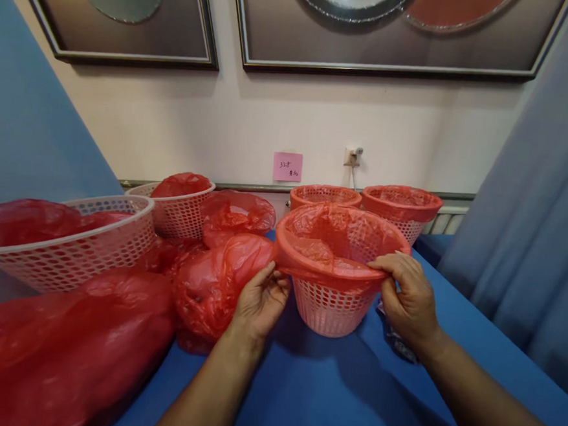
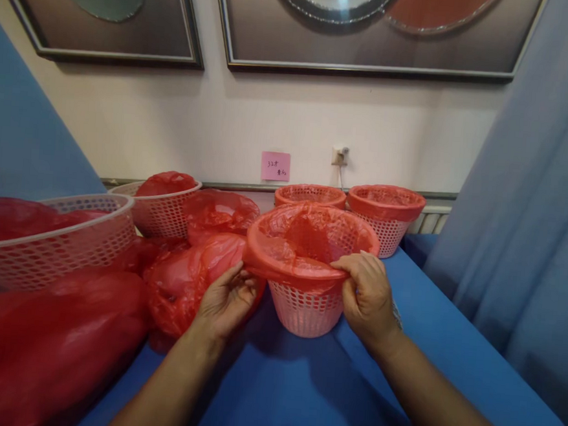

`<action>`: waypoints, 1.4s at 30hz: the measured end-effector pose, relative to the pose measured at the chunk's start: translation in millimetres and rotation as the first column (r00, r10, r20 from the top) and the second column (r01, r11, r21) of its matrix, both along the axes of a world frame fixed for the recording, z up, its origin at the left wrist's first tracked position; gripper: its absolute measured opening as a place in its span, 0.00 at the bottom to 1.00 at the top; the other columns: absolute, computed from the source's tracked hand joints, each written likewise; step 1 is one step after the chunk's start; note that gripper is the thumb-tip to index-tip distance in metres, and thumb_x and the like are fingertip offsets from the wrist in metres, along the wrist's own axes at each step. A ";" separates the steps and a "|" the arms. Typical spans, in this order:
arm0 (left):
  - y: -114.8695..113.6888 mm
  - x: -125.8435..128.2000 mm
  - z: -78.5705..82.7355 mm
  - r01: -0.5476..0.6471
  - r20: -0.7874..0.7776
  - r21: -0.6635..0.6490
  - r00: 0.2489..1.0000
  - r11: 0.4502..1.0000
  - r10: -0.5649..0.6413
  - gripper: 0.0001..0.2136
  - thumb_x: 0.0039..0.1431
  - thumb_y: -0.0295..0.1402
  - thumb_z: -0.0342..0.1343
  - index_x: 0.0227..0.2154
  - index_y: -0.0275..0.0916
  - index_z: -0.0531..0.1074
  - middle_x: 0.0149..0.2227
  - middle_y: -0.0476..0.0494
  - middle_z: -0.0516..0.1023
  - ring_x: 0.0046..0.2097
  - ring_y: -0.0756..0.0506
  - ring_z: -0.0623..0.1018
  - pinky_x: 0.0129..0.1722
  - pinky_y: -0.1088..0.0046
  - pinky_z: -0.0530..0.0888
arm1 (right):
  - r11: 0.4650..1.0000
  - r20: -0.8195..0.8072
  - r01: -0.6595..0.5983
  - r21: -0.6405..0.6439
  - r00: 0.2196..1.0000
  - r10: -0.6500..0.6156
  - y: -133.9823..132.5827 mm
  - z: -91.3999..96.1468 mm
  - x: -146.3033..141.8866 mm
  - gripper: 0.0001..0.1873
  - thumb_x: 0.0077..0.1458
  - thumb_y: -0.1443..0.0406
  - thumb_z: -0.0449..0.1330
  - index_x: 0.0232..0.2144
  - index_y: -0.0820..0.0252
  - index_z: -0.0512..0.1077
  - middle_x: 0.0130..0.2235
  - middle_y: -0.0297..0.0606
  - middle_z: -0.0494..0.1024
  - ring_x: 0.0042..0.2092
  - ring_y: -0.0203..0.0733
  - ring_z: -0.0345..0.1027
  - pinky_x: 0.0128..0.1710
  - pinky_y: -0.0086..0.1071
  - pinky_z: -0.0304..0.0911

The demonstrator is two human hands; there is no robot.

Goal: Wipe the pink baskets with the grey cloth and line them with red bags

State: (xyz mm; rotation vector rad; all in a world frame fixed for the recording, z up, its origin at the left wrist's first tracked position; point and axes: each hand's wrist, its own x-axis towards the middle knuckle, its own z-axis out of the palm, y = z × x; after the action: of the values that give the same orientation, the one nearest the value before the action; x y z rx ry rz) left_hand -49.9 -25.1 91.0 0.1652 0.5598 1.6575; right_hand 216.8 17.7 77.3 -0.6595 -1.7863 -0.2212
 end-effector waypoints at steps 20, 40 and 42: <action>-31.1 48.4 -24.3 0.156 -0.338 -0.026 0.928 0.987 -0.155 0.14 0.44 0.25 0.74 0.28 0.35 0.72 0.24 0.52 0.74 0.25 0.55 0.73 0.23 0.82 0.67 | 1.000 0.035 -0.008 -0.026 0.999 0.009 -3.5 0.5 3.2 0.19 0.56 0.75 0.53 0.46 0.53 0.73 0.41 0.36 0.81 0.44 0.46 0.75 0.53 0.49 0.66; -54.0 52.1 -14.1 0.256 -0.149 -0.033 0.955 0.966 -0.258 0.09 0.52 0.21 0.67 0.35 0.34 0.77 0.29 0.49 0.79 0.27 0.52 0.77 0.25 0.79 0.73 | -0.122 -0.969 -0.987 -0.105 0.129 -0.211 -68.8 -26.8 -64.0 0.23 0.46 0.59 0.76 0.25 0.58 0.64 0.23 0.23 0.67 0.19 0.23 0.45 0.20 0.22 0.44; -50.3 50.6 -13.4 0.201 -0.140 -0.091 0.967 0.975 -0.213 0.04 0.58 0.21 0.64 0.35 0.34 0.76 0.29 0.48 0.80 0.26 0.52 0.78 0.26 0.77 0.76 | -0.146 -0.973 -0.984 -0.099 0.126 -0.194 -68.3 -28.7 -61.1 0.23 0.46 0.61 0.76 0.25 0.59 0.64 0.22 0.22 0.66 0.19 0.22 0.44 0.19 0.22 0.44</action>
State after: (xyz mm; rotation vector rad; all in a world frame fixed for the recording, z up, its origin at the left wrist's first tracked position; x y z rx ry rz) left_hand 0.7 -75.4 77.7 0.2841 0.6947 1.4257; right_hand 155.7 -50.6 48.6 -0.4271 -0.5841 1.9834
